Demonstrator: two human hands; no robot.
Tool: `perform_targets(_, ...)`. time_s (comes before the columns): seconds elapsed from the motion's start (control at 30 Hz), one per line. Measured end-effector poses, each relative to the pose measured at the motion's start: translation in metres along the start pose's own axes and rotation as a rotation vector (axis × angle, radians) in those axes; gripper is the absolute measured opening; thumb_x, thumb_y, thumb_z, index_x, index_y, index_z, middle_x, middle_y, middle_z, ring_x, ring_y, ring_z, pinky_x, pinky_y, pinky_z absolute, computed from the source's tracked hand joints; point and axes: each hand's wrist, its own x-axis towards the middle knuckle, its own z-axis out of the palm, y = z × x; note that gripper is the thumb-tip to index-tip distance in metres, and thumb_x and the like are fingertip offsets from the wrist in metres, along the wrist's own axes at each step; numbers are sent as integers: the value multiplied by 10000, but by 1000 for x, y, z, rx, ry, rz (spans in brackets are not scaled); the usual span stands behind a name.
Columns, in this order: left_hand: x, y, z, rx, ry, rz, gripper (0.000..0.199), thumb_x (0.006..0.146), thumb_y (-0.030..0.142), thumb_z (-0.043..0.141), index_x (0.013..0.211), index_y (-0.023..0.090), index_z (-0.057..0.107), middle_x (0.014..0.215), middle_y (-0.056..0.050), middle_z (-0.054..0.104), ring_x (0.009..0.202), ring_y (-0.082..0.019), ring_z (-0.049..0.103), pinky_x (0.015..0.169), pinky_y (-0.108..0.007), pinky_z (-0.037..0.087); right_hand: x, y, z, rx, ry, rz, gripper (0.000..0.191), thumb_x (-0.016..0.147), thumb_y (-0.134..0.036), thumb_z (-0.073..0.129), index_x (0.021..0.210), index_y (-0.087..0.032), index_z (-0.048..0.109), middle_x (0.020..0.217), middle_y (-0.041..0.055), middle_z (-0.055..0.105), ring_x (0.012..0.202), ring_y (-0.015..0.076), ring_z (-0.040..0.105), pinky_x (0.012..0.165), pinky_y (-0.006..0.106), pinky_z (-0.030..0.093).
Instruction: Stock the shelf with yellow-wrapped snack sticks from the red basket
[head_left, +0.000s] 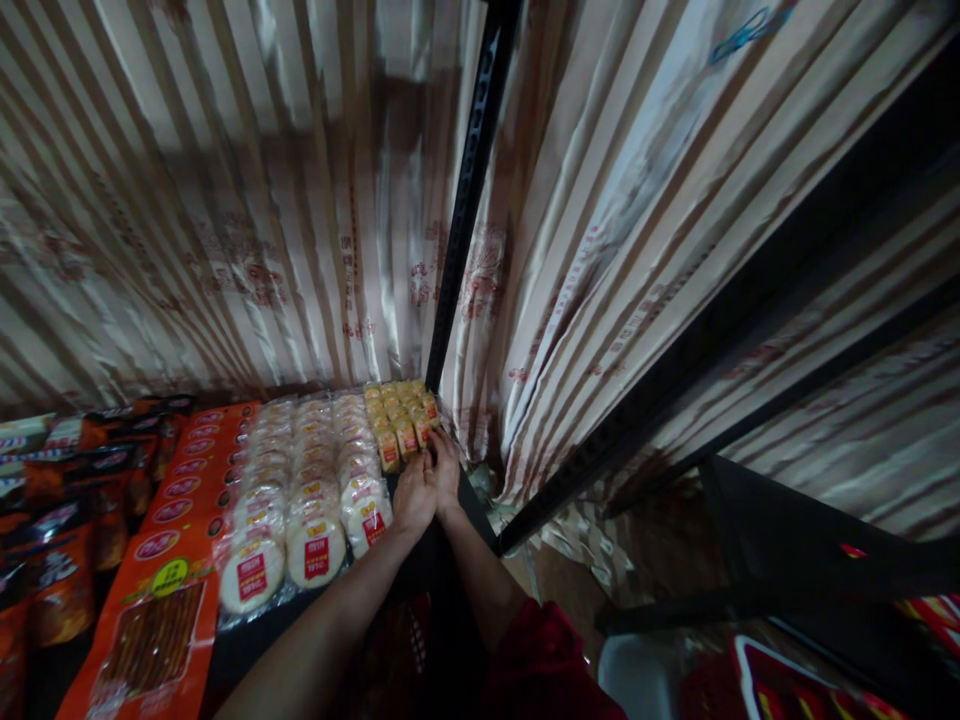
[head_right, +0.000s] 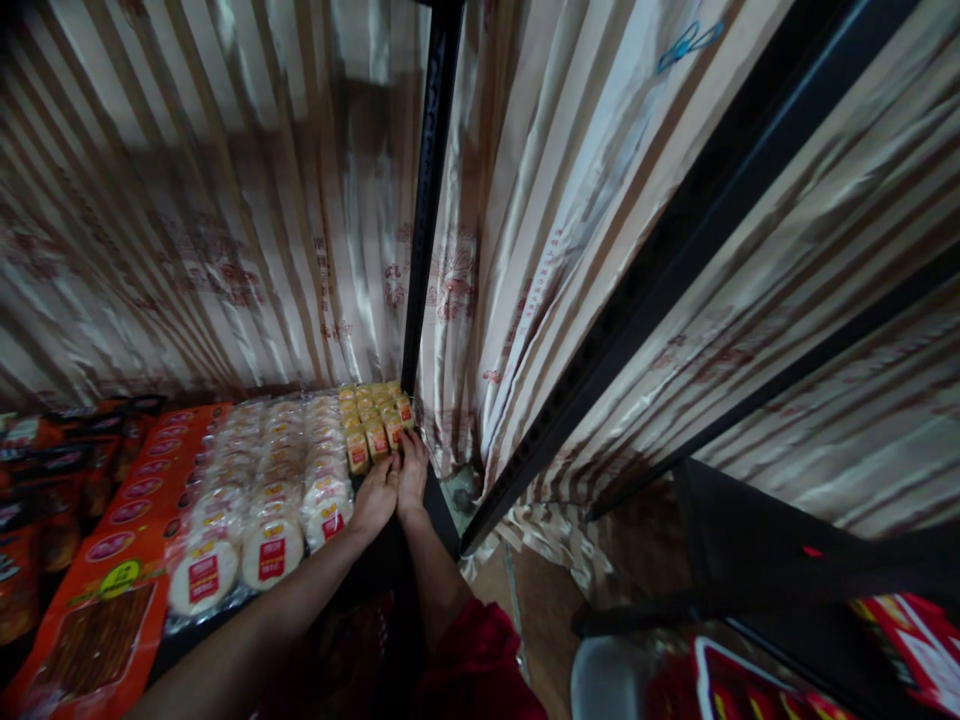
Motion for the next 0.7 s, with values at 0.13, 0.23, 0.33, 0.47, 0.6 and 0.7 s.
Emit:
perform_targets(0.13,-10,5,-3,10,15,34,442,859,141,355,1258,39,514,1327,-170,521,1242,-215,473,1072,-312,332,-4,-7,-6,31,8,25,439,761,-121,417,1154,-165,609,1262,120,554,1186,214,481,1010,414,388)
perform_targets(0.23,-21,9,-5,1,11,43,433,850,124,349,1230,29,535,1287,-177,551,1207,-224,500,1062,-321,340,-12,-12,-11,40,18,63,436,756,-116,397,1129,-145,622,1242,134,563,1177,216,489,1004,409,395)
perform_targets(0.33,-32,7,-5,-1,19,49,408,848,122,349,1189,82,569,1240,-142,592,1173,-204,524,1046,-306,354,-24,-18,-16,66,16,75,438,738,-113,410,1114,-170,629,1214,111,579,1148,205,512,996,393,408)
perform_targets(0.47,-49,-6,0,10,57,65,380,842,131,368,1157,113,579,1183,-119,622,1129,-189,546,1014,-296,382,-44,-27,-24,95,-1,80,448,711,-106,429,1105,-179,630,1182,101,591,1109,196,536,983,381,429)
perform_targets(0.6,-69,-20,2,4,78,95,407,818,99,360,1169,96,565,1189,-130,613,1118,-193,547,1009,-304,391,-66,-39,-29,106,-15,99,450,700,-91,408,1078,-181,636,1131,91,609,1069,187,556,965,370,447)
perform_targets(0.7,-84,-28,-1,31,73,106,415,809,99,361,1172,74,559,1190,-148,603,1120,-203,542,1015,-304,385,-80,-50,-32,133,-21,126,443,698,-88,397,1061,-174,636,1103,90,613,1037,184,569,953,359,456)
